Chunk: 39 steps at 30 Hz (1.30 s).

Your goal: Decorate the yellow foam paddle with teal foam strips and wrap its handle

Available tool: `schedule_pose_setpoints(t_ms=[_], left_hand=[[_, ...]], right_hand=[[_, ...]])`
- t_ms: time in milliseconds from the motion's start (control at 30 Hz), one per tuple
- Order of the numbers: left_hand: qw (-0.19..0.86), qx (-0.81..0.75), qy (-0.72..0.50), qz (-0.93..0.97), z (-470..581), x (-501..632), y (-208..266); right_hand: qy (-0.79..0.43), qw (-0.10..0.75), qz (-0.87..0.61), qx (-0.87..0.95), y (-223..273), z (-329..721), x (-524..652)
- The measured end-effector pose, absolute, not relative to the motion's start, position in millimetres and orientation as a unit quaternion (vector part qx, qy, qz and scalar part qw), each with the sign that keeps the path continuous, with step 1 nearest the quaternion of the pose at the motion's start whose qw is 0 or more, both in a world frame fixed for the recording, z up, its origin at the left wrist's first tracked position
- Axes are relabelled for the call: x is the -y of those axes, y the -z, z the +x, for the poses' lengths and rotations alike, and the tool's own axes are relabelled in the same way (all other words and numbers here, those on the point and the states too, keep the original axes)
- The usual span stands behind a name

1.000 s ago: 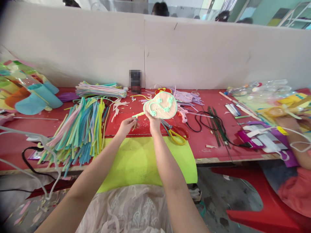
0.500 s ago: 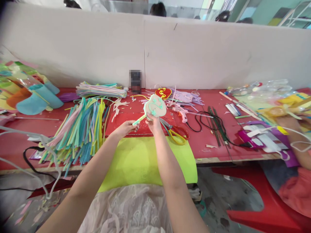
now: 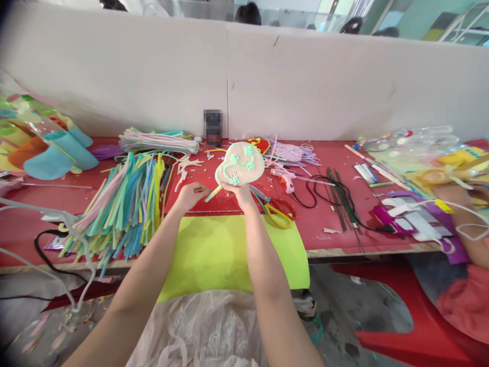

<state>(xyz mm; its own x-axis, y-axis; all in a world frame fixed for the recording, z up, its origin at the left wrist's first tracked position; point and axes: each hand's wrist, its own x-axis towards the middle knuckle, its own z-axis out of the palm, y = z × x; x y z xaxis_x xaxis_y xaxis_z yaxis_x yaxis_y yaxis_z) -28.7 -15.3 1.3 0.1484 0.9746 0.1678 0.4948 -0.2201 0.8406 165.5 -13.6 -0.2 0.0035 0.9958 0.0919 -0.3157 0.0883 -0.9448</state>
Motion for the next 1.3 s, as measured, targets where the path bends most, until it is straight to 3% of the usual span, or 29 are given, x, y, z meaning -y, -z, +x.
schedule_pose_setpoints(t_ms=[167, 533, 867, 1300], left_hand=[[0.157, -0.547, -0.393, 0.722, -20.4, 20.7, -2.5], [0.088, -0.569, -0.396, 0.715, -8.4, 33.5, -8.1], [0.107, -0.570, -0.398, 0.711, -9.3, 34.4, -10.7], [0.093, -0.594, -0.375, 0.705, -2.0, 43.8, -15.4]], right_hand=[[-0.459, 0.607, -0.433, 0.482, 0.0, 161.4, 12.6], [-0.408, 0.646, -0.438, 0.474, -8.1, 155.9, 18.0], [-0.457, 0.618, -0.426, 0.478, -5.6, 159.9, 17.7], [-0.422, 0.647, -0.430, 0.467, -10.8, 151.5, 21.7]])
